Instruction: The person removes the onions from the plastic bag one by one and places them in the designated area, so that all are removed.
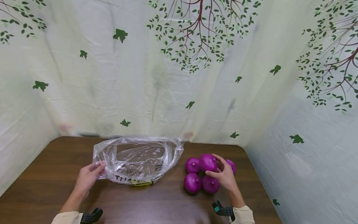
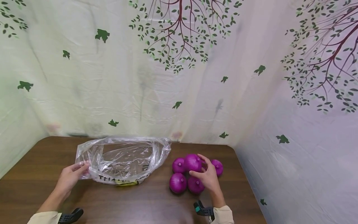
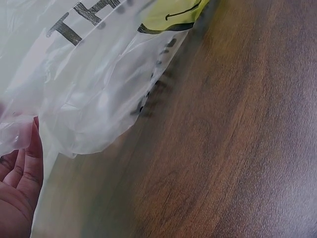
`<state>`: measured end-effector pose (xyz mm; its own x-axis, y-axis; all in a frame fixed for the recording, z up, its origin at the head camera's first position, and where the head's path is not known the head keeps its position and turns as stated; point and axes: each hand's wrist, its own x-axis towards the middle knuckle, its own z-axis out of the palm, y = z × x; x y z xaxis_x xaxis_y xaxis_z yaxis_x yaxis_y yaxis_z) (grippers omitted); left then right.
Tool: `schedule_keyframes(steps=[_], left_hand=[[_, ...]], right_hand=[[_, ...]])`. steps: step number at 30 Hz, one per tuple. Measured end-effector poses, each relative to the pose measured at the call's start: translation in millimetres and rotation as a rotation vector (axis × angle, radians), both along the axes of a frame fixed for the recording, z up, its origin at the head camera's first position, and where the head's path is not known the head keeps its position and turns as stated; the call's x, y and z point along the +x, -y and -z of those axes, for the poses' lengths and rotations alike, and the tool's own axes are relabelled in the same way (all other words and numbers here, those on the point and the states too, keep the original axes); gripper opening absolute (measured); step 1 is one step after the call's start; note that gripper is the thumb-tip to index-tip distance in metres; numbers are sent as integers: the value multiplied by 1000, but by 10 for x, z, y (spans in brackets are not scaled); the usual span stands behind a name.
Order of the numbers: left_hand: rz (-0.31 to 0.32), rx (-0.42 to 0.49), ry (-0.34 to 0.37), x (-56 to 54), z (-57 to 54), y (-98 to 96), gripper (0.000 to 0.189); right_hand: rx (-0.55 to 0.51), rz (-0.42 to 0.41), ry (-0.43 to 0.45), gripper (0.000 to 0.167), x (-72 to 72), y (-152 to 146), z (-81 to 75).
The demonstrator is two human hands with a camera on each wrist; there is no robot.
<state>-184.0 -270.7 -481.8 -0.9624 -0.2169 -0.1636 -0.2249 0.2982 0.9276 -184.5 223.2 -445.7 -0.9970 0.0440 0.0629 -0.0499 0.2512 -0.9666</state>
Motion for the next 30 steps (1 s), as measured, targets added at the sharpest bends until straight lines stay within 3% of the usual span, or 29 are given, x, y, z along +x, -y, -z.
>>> schedule_keyframes(steps=[11,22,30], left_hand=[[7,10,-7,1,11,-2,54],[18,23,-13,-11,37,-19,56],[13,23,-9,-13,44,-20,56]], right_hand=[[54,68,-29,73,178,-307,77],[45,167,10,77,392,-592,267],[84,206,29,78,462,-712,388]])
